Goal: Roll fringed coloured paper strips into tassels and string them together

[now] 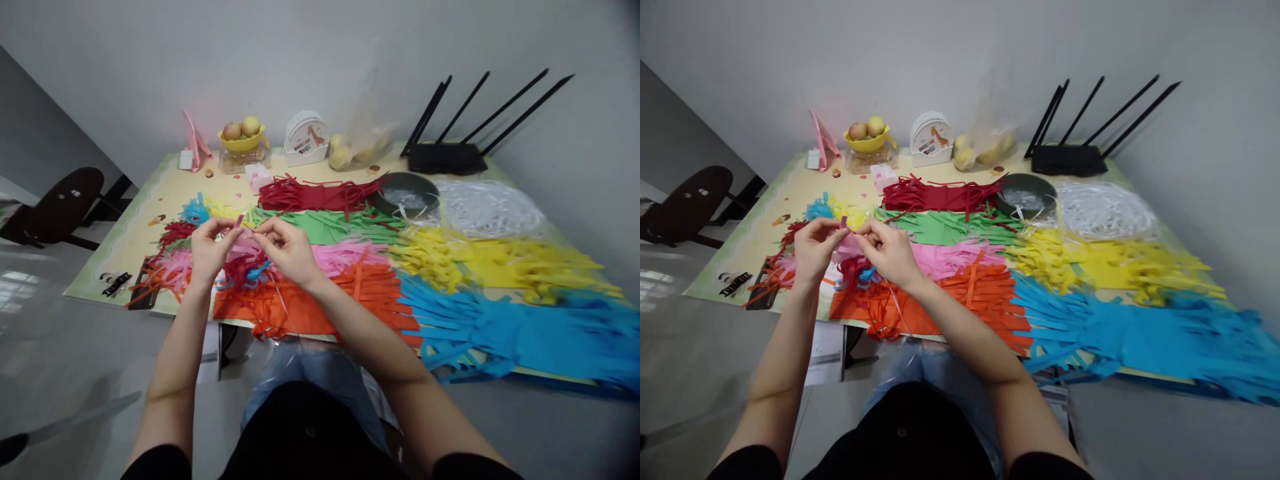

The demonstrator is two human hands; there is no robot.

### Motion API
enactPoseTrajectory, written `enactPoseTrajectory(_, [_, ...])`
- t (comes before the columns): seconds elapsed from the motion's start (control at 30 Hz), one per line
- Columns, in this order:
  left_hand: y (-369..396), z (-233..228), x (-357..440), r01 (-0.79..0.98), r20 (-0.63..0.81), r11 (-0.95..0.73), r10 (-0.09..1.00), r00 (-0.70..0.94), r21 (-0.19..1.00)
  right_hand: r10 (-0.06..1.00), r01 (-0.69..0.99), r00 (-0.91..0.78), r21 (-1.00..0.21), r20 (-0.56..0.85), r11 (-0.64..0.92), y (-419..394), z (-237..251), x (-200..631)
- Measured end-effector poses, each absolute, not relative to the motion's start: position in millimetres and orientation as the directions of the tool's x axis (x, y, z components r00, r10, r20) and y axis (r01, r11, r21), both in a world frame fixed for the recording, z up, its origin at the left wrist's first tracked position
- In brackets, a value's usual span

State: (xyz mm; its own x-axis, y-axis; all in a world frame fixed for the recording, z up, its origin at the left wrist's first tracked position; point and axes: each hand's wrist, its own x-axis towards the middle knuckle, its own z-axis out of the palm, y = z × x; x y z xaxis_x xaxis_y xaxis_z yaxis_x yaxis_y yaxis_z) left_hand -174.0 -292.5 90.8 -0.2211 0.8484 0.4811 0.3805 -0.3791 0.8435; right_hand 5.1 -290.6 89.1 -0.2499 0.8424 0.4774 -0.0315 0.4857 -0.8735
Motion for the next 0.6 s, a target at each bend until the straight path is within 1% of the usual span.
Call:
enactPoseTrajectory(0.1, [-296.6, 87.9, -166.8, 0.474, 0.528, -0.378, 0.817, -0.234, 0.795, 0.854, -0.022, -0.258, -0.886, 0.453, 0.463, -293.3, 90.9, 6.5])
enactPoseTrajectory(0.3, [-303.5, 87.6, -159.2, 0.529, 0.572, -0.398, 0.792, -0.215, 0.749, 0.887, 0.003, -0.254, -0.917, 0.386, 0.399, -288.7, 87.5, 6.5])
enactPoseTrajectory(0.43, [-305.5, 86.7, -157.8, 0.575, 0.607, -0.410, 0.770, -0.199, 0.708, 0.892, -0.015, -0.263, -0.926, 0.368, 0.377, -288.2, 87.1, 6.7])
enactPoseTrajectory(0.53, [-306.7, 87.3, -157.2, 0.651, 0.662, -0.427, 0.732, -0.160, 0.628, 0.900, -0.031, -0.270, -0.937, 0.342, 0.347, -286.4, 85.6, 6.5])
enactPoseTrajectory(0.6, [-307.7, 88.1, -156.7, 0.728, 0.718, -0.441, 0.689, -0.100, 0.525, 0.905, -0.080, -0.303, -0.955, 0.297, 0.286, -283.2, 83.1, 5.7])
